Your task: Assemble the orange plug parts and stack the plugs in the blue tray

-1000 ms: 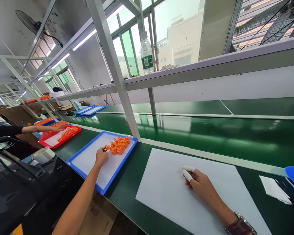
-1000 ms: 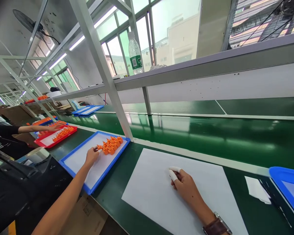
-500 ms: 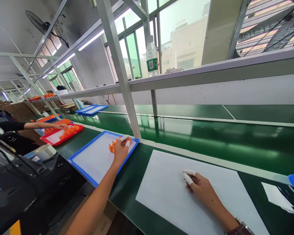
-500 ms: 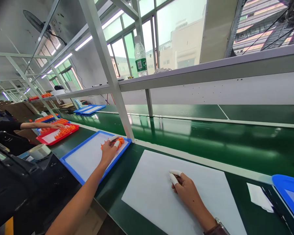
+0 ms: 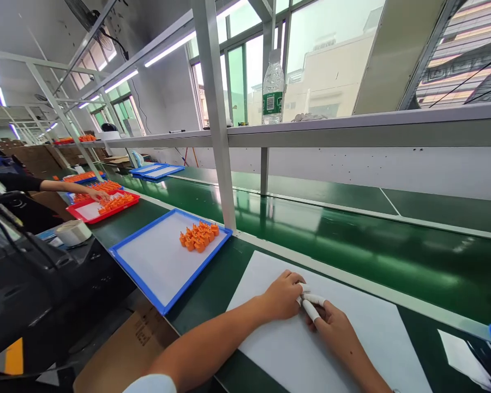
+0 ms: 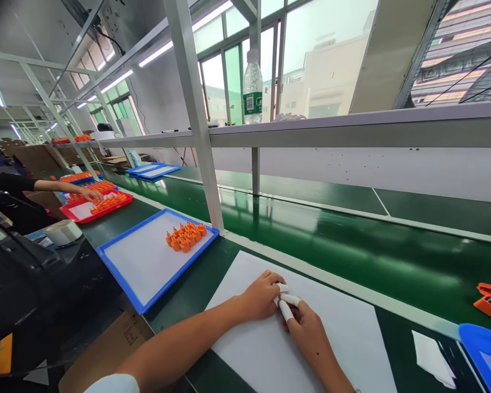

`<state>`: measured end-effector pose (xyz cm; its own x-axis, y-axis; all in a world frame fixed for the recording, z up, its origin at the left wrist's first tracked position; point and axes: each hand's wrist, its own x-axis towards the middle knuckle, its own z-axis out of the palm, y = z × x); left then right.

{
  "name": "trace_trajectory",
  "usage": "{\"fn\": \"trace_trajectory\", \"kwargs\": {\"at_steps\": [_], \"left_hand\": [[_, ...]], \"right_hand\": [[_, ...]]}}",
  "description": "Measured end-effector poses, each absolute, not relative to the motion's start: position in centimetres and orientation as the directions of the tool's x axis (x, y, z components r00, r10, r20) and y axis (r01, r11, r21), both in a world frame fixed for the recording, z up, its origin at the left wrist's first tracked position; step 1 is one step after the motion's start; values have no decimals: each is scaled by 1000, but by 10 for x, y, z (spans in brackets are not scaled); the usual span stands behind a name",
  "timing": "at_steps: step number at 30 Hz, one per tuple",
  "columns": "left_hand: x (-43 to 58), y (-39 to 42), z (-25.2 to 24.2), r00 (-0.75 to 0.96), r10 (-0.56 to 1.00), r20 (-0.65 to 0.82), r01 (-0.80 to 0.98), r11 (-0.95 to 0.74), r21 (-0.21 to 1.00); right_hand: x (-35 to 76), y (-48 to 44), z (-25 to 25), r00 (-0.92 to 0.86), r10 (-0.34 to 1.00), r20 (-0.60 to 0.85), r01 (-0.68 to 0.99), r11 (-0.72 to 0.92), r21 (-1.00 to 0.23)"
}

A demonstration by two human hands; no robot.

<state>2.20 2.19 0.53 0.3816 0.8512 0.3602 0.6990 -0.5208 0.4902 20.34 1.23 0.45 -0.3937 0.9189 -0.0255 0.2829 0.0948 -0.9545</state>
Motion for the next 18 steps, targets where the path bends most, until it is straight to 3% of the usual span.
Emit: {"fn": "trace_trajectory", "kwargs": {"at_steps": [3,8,12,18], "left_hand": [[19,15,7,536,775,334,763,-614,200],[19,-5,20,639,721,267,757,-652,-51],[21,-18,27,653,714,254,752,-652,-101],[18,-22,29,655,704,275,746,-662,-80]], "right_hand": [[211,13,5,-425,902,74,364,245,-899],[227,20,-11,-436,817,376,565,574,-592],[233,25,-26,-546,722,426,596,692,-408],[234,25,-35,-618,642,454,636,747,-191]]}}
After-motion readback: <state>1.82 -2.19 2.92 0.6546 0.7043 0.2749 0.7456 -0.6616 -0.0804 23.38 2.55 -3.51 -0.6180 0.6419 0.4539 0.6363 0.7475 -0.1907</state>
